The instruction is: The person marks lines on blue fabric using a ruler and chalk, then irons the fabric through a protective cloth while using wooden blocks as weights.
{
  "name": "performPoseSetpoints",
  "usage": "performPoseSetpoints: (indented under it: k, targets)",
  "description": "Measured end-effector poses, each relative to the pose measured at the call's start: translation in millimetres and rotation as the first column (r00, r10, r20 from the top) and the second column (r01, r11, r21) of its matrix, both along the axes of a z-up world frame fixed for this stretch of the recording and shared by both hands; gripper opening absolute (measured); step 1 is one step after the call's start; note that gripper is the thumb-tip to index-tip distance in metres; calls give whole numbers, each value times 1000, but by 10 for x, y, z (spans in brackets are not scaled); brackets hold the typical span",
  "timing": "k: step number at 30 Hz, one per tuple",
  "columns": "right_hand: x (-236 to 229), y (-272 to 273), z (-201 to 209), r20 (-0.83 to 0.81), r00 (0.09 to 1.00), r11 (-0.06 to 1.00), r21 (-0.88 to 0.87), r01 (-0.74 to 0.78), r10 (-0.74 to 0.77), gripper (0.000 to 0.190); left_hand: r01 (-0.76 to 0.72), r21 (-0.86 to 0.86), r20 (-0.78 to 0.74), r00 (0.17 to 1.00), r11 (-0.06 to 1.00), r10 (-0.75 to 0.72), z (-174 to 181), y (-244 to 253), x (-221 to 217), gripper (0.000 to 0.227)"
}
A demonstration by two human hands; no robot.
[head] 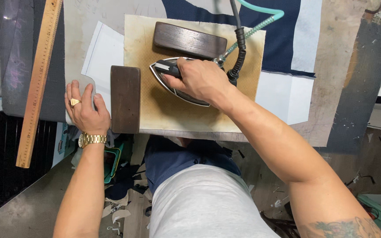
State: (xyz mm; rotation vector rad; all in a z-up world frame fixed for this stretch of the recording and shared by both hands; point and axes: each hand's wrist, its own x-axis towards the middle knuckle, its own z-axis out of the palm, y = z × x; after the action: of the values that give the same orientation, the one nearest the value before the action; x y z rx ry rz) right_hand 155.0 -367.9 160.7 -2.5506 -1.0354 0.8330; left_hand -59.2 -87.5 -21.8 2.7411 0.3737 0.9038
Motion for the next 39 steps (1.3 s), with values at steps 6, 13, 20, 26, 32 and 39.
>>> performPoseSetpoints:
  k: [6, 13, 20, 26, 32, 39]
  targets:
    - [-18, -177, 53, -32, 997, 998, -16, 64, -65, 55, 12, -5, -9, 1000, 1000, -12, -20, 17, -3, 28]
    - [-40, -478, 121, -55, 989, 988, -78, 133, -138, 60, 10, -2, -12, 1000, 1000, -10, -55, 33, -15, 28]
    - [-53, -864, 60, -32, 980, 972, -135, 190, -196, 60, 25, -12, -13, 1000, 1000, -25, 14, 0, -21, 27]
    - [-95, -1182, -12, 55, 974, 923, -313, 224, -218, 65, 9, -28, -62, 998, 1000, -11, 99, -67, 5, 29]
    - [-141, -1362, -104, 149, 975, 937, -284, 203, -166, 62, -13, -34, -47, 999, 999, 11, 123, -97, 6, 28]
    - [-112, -1003, -5, 83, 987, 950, -271, 152, -135, 59, -29, -30, -60, 998, 999, 27, 121, -105, 26, 29]
